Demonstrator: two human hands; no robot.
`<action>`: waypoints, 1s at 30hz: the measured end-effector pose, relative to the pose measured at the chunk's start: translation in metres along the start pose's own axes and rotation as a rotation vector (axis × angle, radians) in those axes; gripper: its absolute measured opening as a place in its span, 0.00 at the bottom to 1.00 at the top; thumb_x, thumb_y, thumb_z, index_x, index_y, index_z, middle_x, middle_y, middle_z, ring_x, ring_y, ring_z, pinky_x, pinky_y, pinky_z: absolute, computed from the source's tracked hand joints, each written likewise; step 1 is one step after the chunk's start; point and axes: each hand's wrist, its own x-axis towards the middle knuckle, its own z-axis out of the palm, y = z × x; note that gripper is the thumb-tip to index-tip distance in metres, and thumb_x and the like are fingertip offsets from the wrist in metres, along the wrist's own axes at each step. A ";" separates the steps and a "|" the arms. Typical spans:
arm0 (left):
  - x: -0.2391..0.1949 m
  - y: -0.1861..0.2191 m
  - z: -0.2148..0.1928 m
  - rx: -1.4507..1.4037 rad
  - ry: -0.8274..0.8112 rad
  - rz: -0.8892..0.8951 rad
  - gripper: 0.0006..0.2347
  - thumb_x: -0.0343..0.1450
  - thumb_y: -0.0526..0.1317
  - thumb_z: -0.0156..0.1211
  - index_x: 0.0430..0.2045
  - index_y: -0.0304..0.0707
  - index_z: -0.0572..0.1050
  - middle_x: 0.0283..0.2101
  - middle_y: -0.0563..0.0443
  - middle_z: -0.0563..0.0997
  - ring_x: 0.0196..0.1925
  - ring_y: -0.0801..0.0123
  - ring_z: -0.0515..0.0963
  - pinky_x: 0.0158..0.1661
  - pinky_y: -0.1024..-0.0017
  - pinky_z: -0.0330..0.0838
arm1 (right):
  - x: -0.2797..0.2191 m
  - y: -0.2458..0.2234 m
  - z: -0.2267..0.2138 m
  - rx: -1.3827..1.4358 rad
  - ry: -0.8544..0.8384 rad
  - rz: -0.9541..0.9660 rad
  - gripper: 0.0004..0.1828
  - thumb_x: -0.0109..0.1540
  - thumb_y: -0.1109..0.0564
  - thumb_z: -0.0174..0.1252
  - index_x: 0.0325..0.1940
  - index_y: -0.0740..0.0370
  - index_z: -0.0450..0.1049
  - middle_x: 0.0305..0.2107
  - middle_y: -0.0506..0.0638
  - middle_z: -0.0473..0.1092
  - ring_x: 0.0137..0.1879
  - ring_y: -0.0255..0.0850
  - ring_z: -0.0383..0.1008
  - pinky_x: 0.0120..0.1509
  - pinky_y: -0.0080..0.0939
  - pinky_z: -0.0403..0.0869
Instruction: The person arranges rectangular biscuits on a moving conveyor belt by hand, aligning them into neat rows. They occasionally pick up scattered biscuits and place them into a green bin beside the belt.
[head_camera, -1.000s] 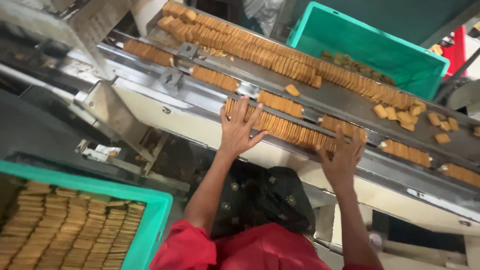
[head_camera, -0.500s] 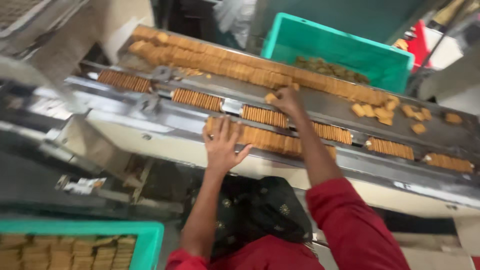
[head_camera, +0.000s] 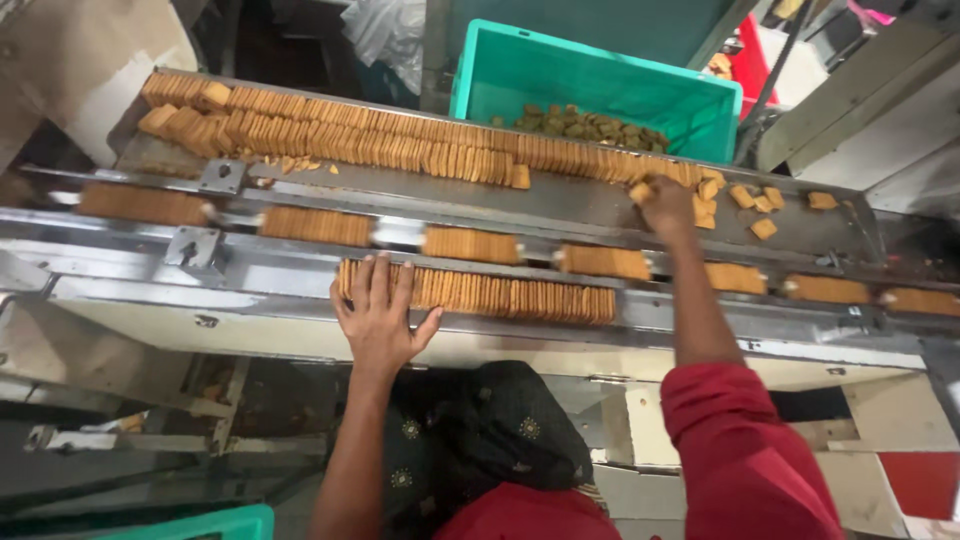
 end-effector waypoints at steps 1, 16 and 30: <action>-0.002 0.000 -0.002 0.008 -0.001 -0.002 0.31 0.67 0.62 0.62 0.60 0.44 0.74 0.66 0.38 0.71 0.71 0.46 0.66 0.67 0.33 0.52 | -0.001 0.013 0.001 -0.022 -0.025 0.009 0.13 0.61 0.56 0.64 0.46 0.66 0.76 0.41 0.68 0.75 0.48 0.65 0.74 0.51 0.59 0.72; 0.000 0.004 -0.004 0.100 -0.015 0.015 0.32 0.67 0.62 0.60 0.62 0.43 0.75 0.68 0.38 0.70 0.72 0.49 0.64 0.67 0.32 0.47 | -0.139 -0.126 -0.109 0.356 -0.030 -0.016 0.17 0.62 0.57 0.66 0.50 0.63 0.70 0.44 0.56 0.75 0.49 0.45 0.77 0.50 0.43 0.76; -0.008 0.001 -0.003 0.000 -0.082 -0.024 0.30 0.70 0.62 0.62 0.64 0.48 0.72 0.70 0.38 0.66 0.74 0.46 0.61 0.68 0.33 0.45 | -0.236 -0.145 -0.095 0.215 0.057 -0.079 0.20 0.60 0.61 0.70 0.56 0.60 0.79 0.56 0.57 0.73 0.59 0.50 0.77 0.61 0.44 0.79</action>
